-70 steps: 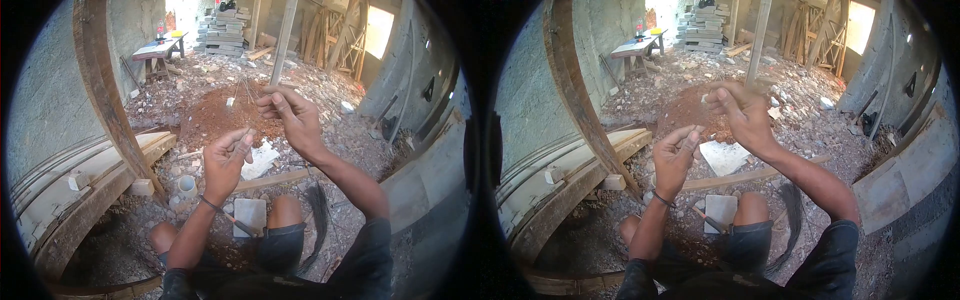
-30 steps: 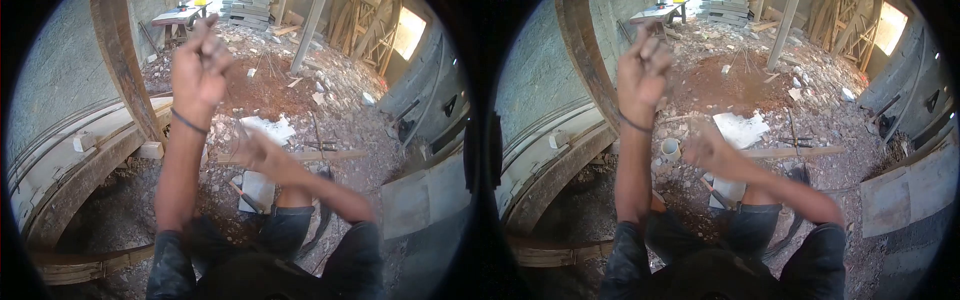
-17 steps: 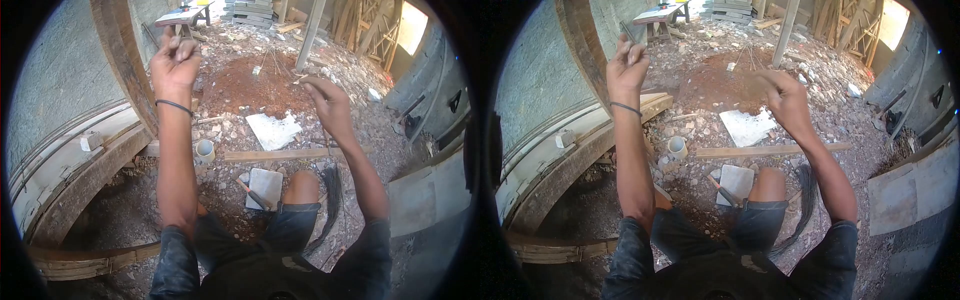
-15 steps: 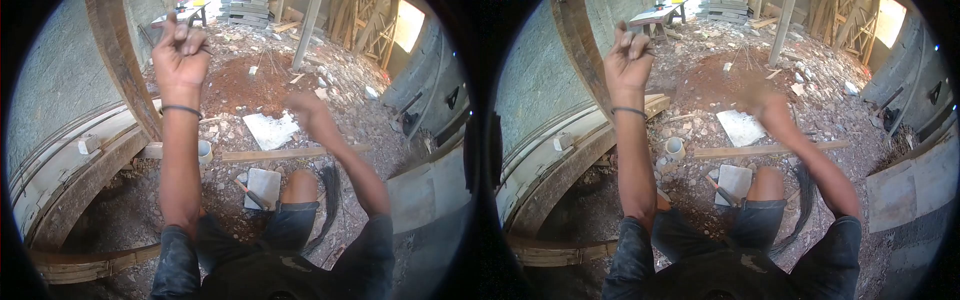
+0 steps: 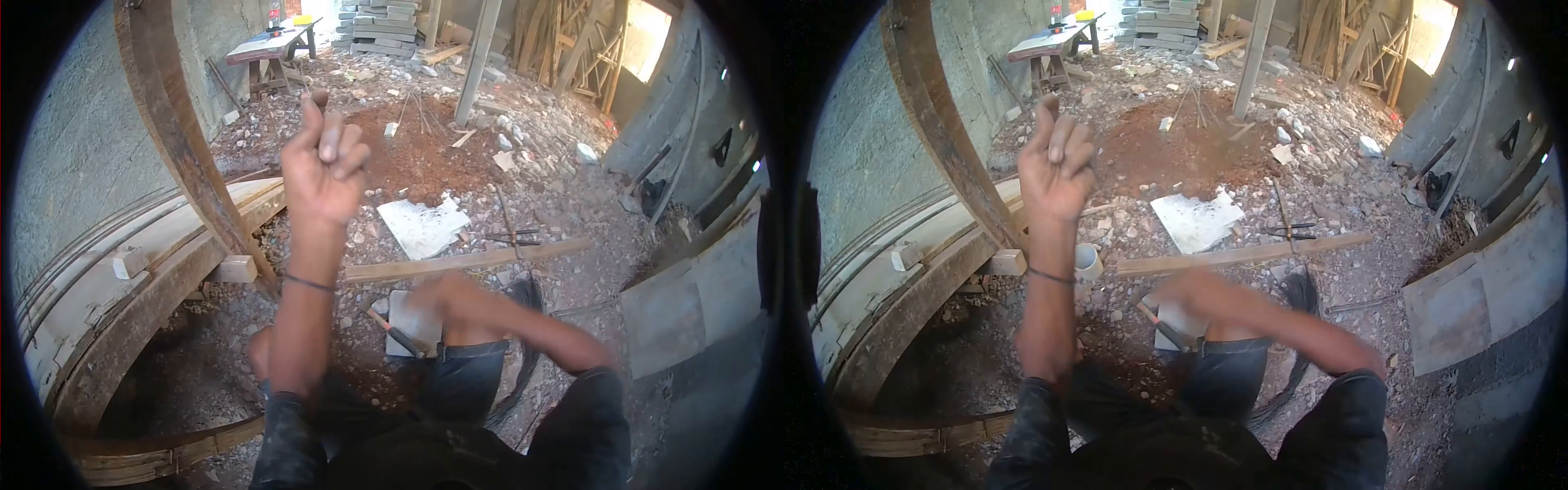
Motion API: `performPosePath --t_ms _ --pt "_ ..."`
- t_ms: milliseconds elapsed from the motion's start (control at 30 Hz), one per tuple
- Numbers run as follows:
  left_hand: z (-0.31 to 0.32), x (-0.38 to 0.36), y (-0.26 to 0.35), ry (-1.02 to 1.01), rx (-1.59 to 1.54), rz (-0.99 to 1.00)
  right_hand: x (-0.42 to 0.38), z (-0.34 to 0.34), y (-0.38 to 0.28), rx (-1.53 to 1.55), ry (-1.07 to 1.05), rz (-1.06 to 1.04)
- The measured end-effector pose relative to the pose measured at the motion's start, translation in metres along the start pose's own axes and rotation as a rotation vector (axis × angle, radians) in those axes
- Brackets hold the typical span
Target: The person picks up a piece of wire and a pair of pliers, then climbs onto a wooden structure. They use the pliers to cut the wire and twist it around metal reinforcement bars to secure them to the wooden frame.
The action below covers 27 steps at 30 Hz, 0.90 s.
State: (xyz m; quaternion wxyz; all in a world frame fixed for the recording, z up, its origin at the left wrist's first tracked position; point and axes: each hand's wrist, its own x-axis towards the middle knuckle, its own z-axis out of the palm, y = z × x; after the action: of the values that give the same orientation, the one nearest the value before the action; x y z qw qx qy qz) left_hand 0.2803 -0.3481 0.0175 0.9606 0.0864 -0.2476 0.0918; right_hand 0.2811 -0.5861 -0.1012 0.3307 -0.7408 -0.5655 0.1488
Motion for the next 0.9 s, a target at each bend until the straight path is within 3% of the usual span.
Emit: performPosePath --t_ms 33,67,133,233,267,300,333,367,400,433,500,533,600,667,733,800,833,867,900 --pt "-0.009 0.01 0.009 0.052 0.07 -0.041 0.004 -0.019 -0.081 -0.04 -0.237 0.074" --pt "-0.024 0.016 0.02 0.047 0.074 -0.044 0.004 -0.035 -0.102 -0.042 -0.231 0.07" --pt "-0.053 0.016 0.04 0.135 0.048 -0.06 0.004 -0.054 -0.115 -0.058 0.017 -0.369" --pt "-0.05 -0.008 0.059 0.12 -0.065 0.042 0.009 -0.112 -0.084 0.062 0.974 0.338" --pt "-0.039 -0.016 0.054 0.12 -0.057 0.045 0.019 -0.122 -0.061 0.081 0.972 0.37" --pt "-0.019 -0.024 0.038 -0.059 -0.055 0.086 0.025 -0.117 -0.025 0.097 0.968 0.403" --pt "-0.001 -0.028 0.025 -0.239 -0.057 0.125 0.02 -0.09 0.033 -0.094 0.674 0.364" --pt "0.01 -0.028 0.019 -0.279 -0.03 0.108 0.011 -0.064 0.072 -0.285 0.376 0.319" --pt "0.009 -0.02 0.021 -0.292 -0.038 0.116 0.009 -0.02 0.046 -0.368 0.115 0.279" --pt "0.004 -0.01 0.025 -0.251 -0.009 0.082 0.011 0.007 -0.001 0.146 0.161 -0.025" --pt "-0.017 0.005 0.04 -0.088 0.026 0.02 0.008 -0.008 -0.087 0.209 -0.242 -0.068" --pt "-0.028 0.007 0.053 -0.085 0.023 0.015 0.008 -0.017 -0.11 0.419 -0.168 -0.197" --pt "-0.043 0.005 0.075 0.184 -0.073 0.178 -0.014 -0.061 -0.096 -0.222 0.224 -0.222" --pt "-0.03 -0.011 0.074 0.084 -0.105 0.209 -0.007 -0.106 -0.092 0.146 0.771 0.198" --pt "-0.01 -0.029 0.061 -0.02 -0.151 0.245 0.004 -0.112 -0.034 -0.027 0.9 0.23" --pt "0.012 -0.038 0.038 -0.17 -0.155 0.209 0.005 -0.078 0.02 -0.009 0.718 0.366" --pt "0.014 -0.033 0.035 -0.243 -0.182 0.19 -0.005 -0.046 0.069 -0.287 0.47 0.289" --pt "0.012 -0.027 0.036 -0.249 -0.194 0.187 -0.014 -0.004 0.071 0.341 0.289 0.391" --pt "0.008 -0.02 0.046 -0.197 -0.125 0.172 -0.009 0.008 0.019 0.206 0.034 0.131"
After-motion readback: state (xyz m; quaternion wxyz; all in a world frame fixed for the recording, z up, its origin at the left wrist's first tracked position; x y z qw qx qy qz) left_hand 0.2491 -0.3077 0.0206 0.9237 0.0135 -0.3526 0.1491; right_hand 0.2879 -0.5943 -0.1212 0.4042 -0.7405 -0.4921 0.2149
